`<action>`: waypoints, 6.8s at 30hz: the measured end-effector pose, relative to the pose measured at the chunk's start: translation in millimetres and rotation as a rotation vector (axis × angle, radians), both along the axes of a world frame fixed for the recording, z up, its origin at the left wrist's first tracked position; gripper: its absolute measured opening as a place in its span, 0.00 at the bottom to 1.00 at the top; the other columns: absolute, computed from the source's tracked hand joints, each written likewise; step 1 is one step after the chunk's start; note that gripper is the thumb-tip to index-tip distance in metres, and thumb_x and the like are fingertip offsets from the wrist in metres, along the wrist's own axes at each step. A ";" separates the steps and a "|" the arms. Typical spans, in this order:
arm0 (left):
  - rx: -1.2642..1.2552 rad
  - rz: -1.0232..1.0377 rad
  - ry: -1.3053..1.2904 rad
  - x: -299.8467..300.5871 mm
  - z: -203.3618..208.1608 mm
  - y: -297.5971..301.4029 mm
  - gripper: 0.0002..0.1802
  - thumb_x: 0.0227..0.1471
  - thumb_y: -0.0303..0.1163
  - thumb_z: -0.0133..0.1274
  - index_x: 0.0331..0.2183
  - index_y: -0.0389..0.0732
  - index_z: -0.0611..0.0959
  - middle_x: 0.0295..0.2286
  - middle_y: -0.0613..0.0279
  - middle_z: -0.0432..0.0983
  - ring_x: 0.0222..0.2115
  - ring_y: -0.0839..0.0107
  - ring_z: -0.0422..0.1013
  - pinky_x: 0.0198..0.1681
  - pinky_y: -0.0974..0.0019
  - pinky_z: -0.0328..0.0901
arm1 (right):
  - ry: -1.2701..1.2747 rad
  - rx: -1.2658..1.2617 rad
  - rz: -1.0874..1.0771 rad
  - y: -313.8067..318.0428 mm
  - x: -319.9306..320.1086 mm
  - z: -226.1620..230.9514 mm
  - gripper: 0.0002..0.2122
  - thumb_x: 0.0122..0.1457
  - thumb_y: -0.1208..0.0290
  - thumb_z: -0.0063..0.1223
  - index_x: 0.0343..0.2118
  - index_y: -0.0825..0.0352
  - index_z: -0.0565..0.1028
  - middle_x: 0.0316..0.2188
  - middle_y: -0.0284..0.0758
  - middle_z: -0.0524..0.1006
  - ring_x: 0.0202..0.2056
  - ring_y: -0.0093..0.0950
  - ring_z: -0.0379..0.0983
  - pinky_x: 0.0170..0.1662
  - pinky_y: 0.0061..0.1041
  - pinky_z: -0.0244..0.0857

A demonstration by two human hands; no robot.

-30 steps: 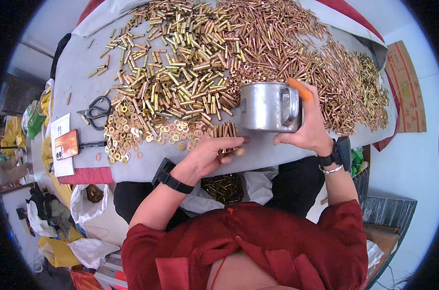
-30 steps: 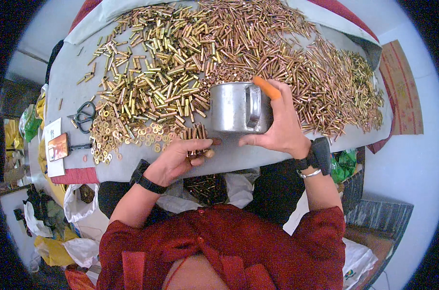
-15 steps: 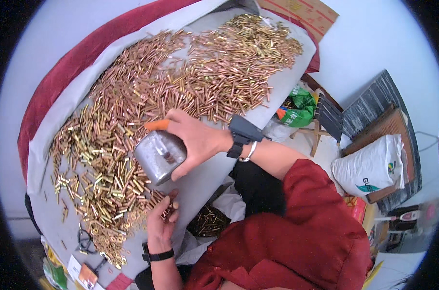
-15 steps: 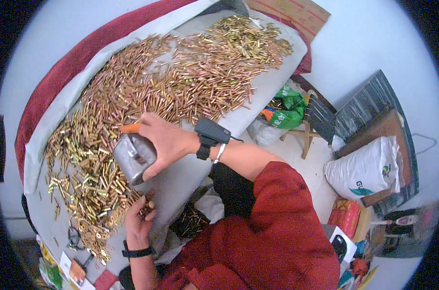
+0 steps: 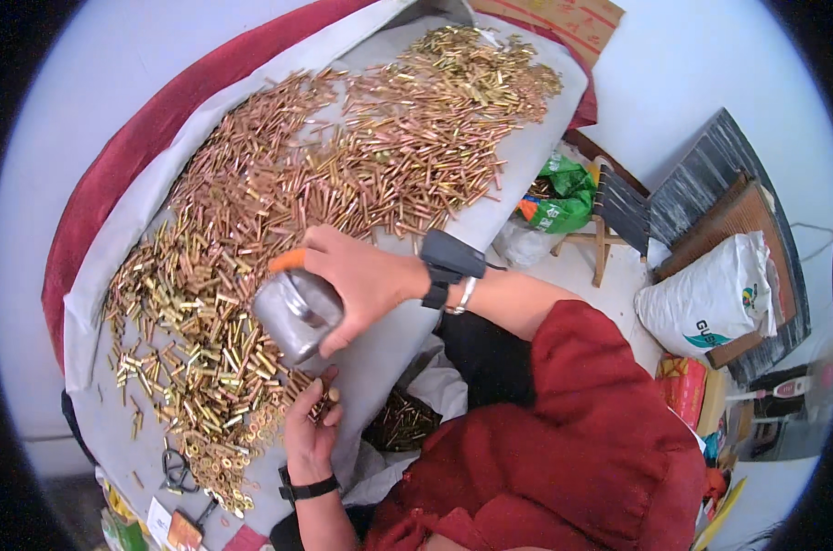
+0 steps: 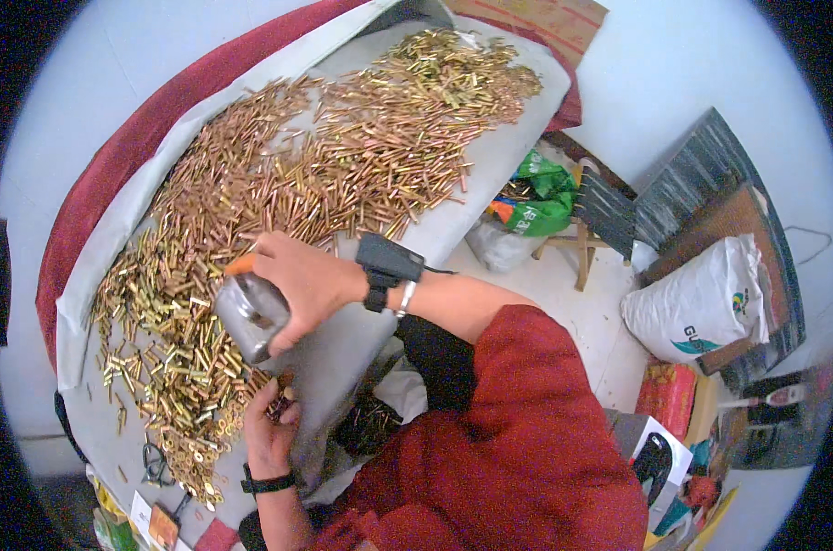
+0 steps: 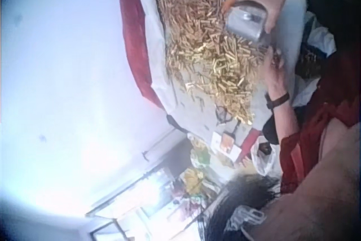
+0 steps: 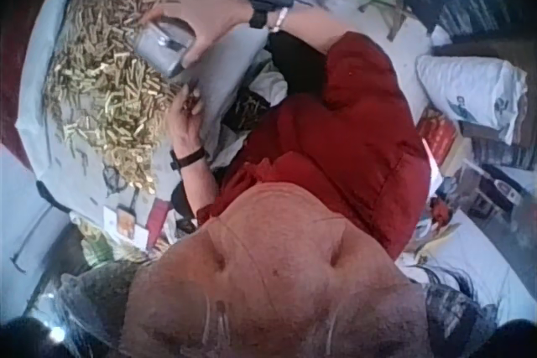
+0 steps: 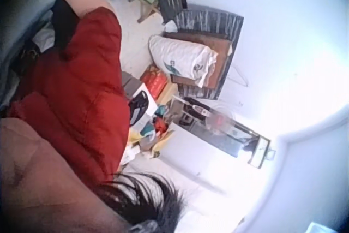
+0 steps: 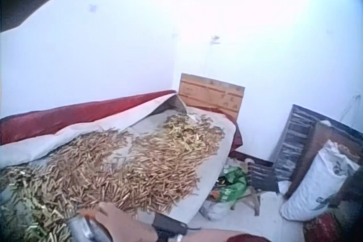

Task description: Counting out and bundling small metal pins using rubber bands.

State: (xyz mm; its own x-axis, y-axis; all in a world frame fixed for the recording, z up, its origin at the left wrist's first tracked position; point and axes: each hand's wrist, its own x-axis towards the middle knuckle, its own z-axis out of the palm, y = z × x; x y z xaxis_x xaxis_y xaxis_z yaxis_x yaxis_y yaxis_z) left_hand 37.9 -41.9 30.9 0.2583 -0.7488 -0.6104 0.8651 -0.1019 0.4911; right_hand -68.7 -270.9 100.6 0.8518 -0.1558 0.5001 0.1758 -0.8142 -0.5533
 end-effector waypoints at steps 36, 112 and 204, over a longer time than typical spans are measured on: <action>0.004 -0.228 0.021 3.5 5.5 -0.8 0.13 0.45 0.24 0.52 0.36 0.29 0.78 0.26 0.56 0.76 0.20 0.78 0.67 0.14 0.78 0.52 | 0.045 0.199 -0.170 16.8 -15.8 8.1 0.32 0.33 0.58 0.65 0.44 0.67 0.67 0.37 0.42 0.67 0.40 0.41 0.64 0.47 0.34 0.57; -0.031 -0.199 -0.117 -0.8 4.1 -3.3 0.08 0.45 0.24 0.51 0.32 0.33 0.79 0.24 0.57 0.76 0.22 0.73 0.70 0.16 0.75 0.55 | 0.063 -0.127 -0.156 49.1 -39.2 20.9 0.31 0.27 0.64 0.62 0.39 0.68 0.67 0.33 0.41 0.63 0.38 0.41 0.58 0.41 0.37 0.49; 0.123 0.189 -0.395 -35.1 -3.7 5.2 0.04 0.43 0.22 0.49 0.27 0.37 0.75 0.22 0.62 0.72 0.18 0.72 0.67 0.14 0.74 0.56 | 0.191 1.834 -0.219 112.5 -108.5 -45.8 0.48 0.47 0.70 0.56 0.59 0.63 0.27 0.49 0.41 0.60 0.43 0.30 0.67 0.36 0.35 0.70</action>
